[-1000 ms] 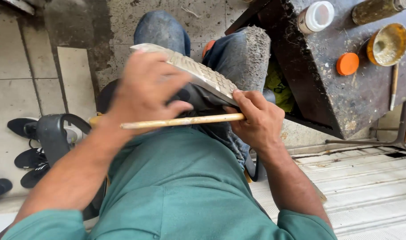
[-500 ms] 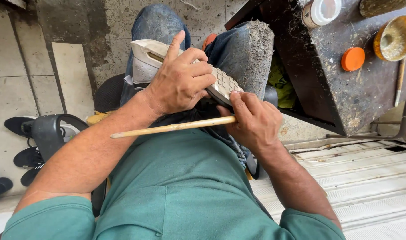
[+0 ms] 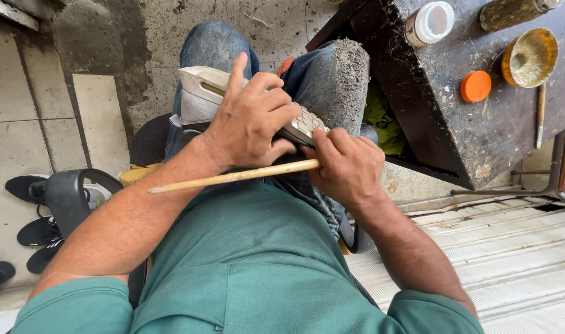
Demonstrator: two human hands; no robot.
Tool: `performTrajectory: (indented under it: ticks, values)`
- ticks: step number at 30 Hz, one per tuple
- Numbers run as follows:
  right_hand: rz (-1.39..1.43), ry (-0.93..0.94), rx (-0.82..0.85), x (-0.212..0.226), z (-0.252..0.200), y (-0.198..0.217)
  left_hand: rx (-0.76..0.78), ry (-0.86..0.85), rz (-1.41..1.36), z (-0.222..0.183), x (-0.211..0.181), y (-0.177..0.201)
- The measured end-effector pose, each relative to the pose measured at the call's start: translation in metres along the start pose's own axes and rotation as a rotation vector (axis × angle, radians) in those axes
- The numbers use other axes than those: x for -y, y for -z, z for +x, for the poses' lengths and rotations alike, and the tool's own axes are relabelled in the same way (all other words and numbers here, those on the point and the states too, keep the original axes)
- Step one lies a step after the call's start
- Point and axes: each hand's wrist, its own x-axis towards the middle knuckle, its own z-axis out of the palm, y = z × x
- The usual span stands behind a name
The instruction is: Applying a liquid substance to the midsole of a shoe using a brush and adjusting it with a wooden stick.
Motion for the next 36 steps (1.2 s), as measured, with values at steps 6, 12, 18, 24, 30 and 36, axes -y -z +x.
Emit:
performTrajectory:
  ticks: [6,12,18,24,30,36]
  values:
    - [0.929,-0.501,-0.049,-0.084,-0.026,0.028,-0.046,-0.033,-0.084,-0.003,-0.001,-0.014]
    - [0.803,-0.761,-0.400,-0.148,-0.052,0.082,-0.197,-0.037,-0.139,0.013,-0.006,0.017]
    - [1.370,-0.216,-0.307,-0.101,-0.021,0.087,-0.300,0.074,-0.304,0.020,-0.015,0.024]
    - [0.987,0.029,-0.434,-0.047,0.040,0.069,-0.358,0.124,-0.286,0.022,-0.024,0.016]
    - [0.783,0.077,-0.568,-0.040,0.048,0.046,-0.366,0.166,-0.325,0.017,-0.031,0.016]
    - [1.366,0.035,-0.399,-0.046,0.044,0.057,-0.343,0.329,-0.743,0.011,-0.020,0.016]
